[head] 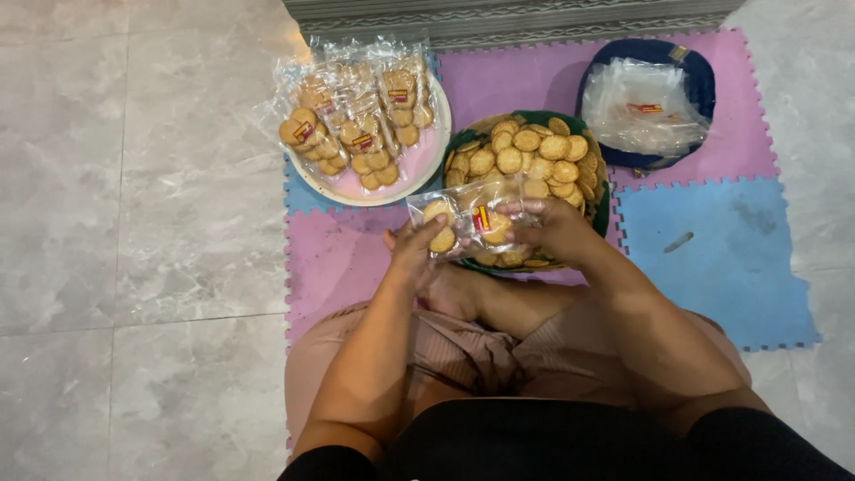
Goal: Packing small round cookies from a large bowl into individual plastic bags while sitting on the floor.
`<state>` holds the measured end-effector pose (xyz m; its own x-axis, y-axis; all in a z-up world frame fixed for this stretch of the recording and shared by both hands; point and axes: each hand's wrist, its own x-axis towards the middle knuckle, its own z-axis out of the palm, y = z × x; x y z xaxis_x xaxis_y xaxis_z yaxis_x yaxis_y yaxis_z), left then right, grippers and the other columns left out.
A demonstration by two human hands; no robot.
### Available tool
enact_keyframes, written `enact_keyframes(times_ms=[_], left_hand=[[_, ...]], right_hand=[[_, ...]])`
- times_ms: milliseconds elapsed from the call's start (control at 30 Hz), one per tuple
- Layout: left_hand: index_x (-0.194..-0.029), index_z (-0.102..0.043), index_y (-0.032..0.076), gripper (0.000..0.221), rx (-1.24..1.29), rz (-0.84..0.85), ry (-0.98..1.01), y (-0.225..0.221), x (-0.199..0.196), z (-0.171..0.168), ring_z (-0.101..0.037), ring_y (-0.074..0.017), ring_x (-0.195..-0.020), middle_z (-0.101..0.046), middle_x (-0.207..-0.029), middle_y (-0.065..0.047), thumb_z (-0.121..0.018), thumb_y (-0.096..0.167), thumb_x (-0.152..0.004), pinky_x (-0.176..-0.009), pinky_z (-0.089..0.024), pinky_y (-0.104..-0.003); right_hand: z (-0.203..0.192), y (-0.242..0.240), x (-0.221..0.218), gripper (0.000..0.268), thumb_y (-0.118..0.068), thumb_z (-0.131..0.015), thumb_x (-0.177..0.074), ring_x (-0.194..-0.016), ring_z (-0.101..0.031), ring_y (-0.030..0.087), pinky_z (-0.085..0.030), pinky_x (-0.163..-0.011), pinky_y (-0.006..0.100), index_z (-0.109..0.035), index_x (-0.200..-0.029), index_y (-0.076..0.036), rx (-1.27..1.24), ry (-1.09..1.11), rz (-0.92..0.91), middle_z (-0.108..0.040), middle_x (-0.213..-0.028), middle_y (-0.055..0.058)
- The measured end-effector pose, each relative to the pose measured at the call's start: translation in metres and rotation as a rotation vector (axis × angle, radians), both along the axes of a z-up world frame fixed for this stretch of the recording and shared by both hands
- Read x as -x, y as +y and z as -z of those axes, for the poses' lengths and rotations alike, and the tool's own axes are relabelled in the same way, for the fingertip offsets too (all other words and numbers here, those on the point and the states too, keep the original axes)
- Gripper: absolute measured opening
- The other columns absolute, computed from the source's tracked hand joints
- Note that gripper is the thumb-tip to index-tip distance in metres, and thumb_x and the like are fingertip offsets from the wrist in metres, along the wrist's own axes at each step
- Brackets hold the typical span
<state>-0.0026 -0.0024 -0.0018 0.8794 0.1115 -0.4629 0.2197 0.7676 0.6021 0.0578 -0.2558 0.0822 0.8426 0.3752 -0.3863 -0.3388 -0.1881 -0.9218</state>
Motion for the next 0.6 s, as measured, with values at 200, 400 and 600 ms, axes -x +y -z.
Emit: enact_keyframes(times_ms=[200, 400, 600], left_hand=[[-0.110, -0.065, 0.003, 0.035, -0.074, 0.053, 0.019, 0.004, 0.002, 0.011, -0.076, -0.0247, -0.068, -0.075, -0.084, -0.013, -0.084, 0.016, -0.083, -0.056, -0.067, -0.045], [-0.108, -0.067, 0.002, 0.034, -0.061, 0.016, -0.024, 0.002, 0.004, 0.031, -0.076, -0.0250, -0.069, -0.075, -0.085, -0.015, -0.086, 0.007, -0.080, -0.059, -0.066, -0.047], [-0.113, -0.076, 0.009, 0.054, -0.780, 0.283, 0.168, -0.006, 0.010, -0.040, -0.034, -0.0277, -0.131, -0.048, -0.132, -0.018, -0.081, 0.044, -0.073, -0.115, -0.022, -0.026]], right_hand=[[-0.032, 0.010, 0.011, 0.065, 0.006, -0.071, -0.083, -0.062, -0.075, 0.029, -0.064, -0.046, 0.031, -0.053, -0.144, -0.006, -0.053, 0.107, -0.083, -0.067, -0.087, 0.018], [0.031, 0.010, 0.003, 0.036, 0.008, -0.072, -0.078, -0.047, -0.067, 0.019, -0.049, -0.036, 0.023, -0.067, -0.112, -0.003, 0.023, -0.122, 0.019, -0.064, -0.064, 0.012], [0.006, 0.030, 0.017, 0.054, 0.008, -0.082, -0.070, -0.058, -0.057, 0.007, -0.046, -0.052, 0.018, -0.071, -0.120, -0.007, -0.011, -0.086, 0.107, -0.061, -0.067, 0.002]])
